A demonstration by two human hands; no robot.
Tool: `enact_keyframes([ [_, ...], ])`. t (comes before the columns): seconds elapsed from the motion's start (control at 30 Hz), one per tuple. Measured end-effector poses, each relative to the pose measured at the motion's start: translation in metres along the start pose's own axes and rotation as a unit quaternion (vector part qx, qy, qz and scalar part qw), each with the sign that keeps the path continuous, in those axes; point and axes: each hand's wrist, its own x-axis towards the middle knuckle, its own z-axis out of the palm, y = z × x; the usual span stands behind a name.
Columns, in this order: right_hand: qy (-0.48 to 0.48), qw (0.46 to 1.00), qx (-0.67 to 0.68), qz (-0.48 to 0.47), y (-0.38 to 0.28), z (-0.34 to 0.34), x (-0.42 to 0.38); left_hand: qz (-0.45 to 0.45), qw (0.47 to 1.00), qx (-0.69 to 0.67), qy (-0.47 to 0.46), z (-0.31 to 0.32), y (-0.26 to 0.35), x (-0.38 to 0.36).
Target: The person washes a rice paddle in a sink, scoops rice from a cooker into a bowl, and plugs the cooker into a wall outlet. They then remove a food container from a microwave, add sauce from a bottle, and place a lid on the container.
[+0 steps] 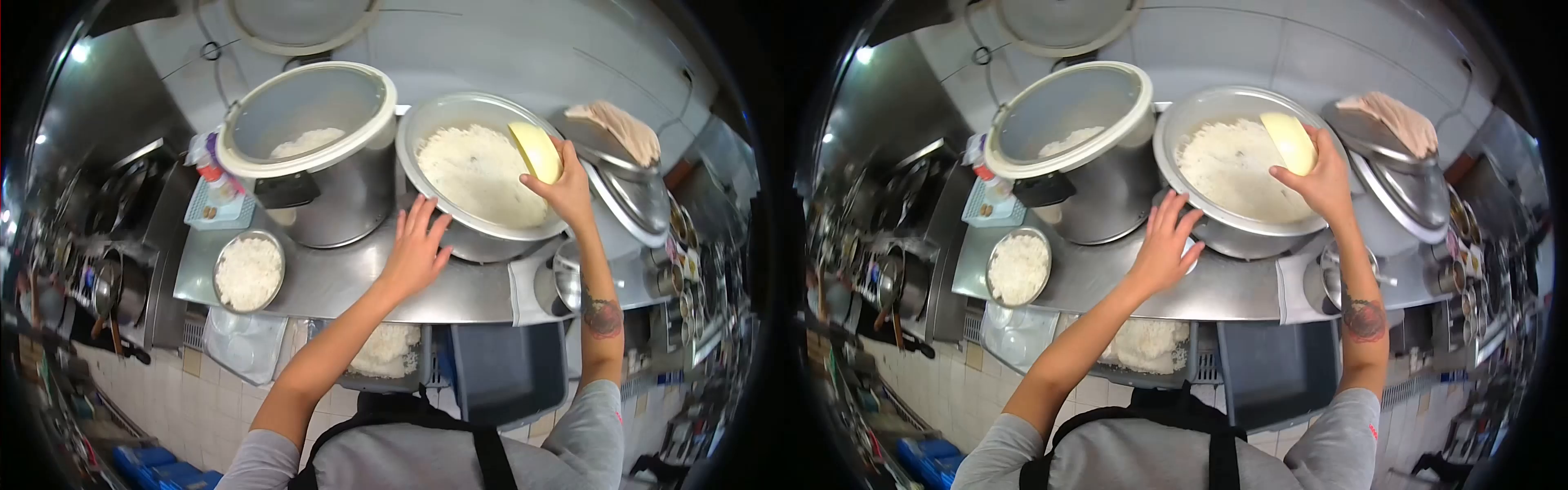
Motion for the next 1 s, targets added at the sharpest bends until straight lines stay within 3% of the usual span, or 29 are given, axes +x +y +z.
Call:
enact_keyframes([
  [0.03,0.009,1.0,-0.013,0.021,-0.005,0.0,-0.009,0.015,1.0,-0.015,-0.017,0.005,-0.008,0.004],
  [0.1,0.066,0.987,0.132,0.055,-0.011,-0.017,-0.037,0.003,0.997,0.065,-0.04,0.016,-0.018,0.019],
  [0.13,0.072,0.965,0.222,0.124,-0.011,-0.029,-0.062,0.016,0.996,0.073,-0.044,0.022,-0.023,0.023],
  [0.17,0.105,0.963,0.193,0.156,-0.012,-0.037,-0.094,0.025,0.995,0.081,-0.048,0.026,-0.028,0.023],
  [0.23,0.233,0.807,0.501,0.209,-0.02,-0.038,-0.156,0.026,0.996,0.07,-0.038,0.028,-0.028,0.022],
  [0.3,0.293,0.733,0.519,0.327,-0.023,-0.022,-0.21,0.035,0.996,0.075,-0.023,0.033,-0.031,0.021],
  [0.33,0.284,0.717,0.516,0.373,-0.017,-0.006,-0.233,0.037,0.995,0.092,-0.012,0.036,-0.03,0.02],
  [0.37,0.259,0.669,0.51,0.475,-0.009,0.012,-0.253,0.042,0.993,0.107,-0.003,0.039,-0.031,0.018],
  [0.4,0.232,0.666,0.465,0.535,0.006,0.04,-0.269,0.065,0.991,0.117,0.012,0.04,-0.038,0.016],
  [0.47,0.157,0.673,0.479,0.541,0.037,0.101,-0.293,0.104,0.982,0.154,0.039,0.043,-0.042,0.017],
  [0.5,0.184,0.634,0.489,0.57,0.044,0.128,-0.29,0.104,0.96,0.254,0.051,0.056,-0.055,0.016],
  [0.53,0.198,0.646,0.502,0.54,0.045,0.149,-0.292,0.12,0.976,0.17,0.058,0.052,-0.057,0.016],
  [0.57,0.159,0.665,0.424,0.595,0.059,0.168,-0.294,0.154,0.976,0.132,0.081,0.057,-0.065,0.017],
  [0.6,0.297,0.725,0.367,0.501,0.088,0.225,-0.309,0.134,0.978,0.137,0.08,0.06,-0.064,0.013],
  [0.63,0.2,0.709,0.259,0.624,0.065,0.203,-0.284,0.1,0.98,0.157,0.073,0.061,-0.06,0.012],
  [0.67,0.192,0.667,0.254,0.674,0.054,0.195,-0.269,0.073,0.987,0.13,0.065,0.058,-0.052,0.011],
  [0.7,0.247,0.684,0.221,0.65,0.035,0.19,-0.264,0.081,0.986,0.13,0.067,0.062,-0.051,0.008],
  [0.8,0.218,0.711,0.181,0.643,0.026,0.188,-0.264,0.147,0.982,0.05,0.107,0.062,-0.005,-0.026],
  [0.83,0.242,0.699,0.181,0.648,0.029,0.186,-0.271,0.159,0.983,0.025,0.086,0.067,0.012,-0.04],
  [0.9,0.204,0.782,0.102,0.58,0.045,0.183,-0.289,0.222,0.974,-0.046,0.023,0.081,0.046,-0.067],
  [0.93,0.162,0.772,0.159,0.594,0.035,0.16,-0.301,0.251,0.965,-0.077,-0.013,0.08,0.067,-0.081],
  [1.0,0.228,0.775,0.212,0.55,-0.012,0.113,-0.338,0.323,0.93,-0.164,-0.061,0.076,0.106,-0.108],
])
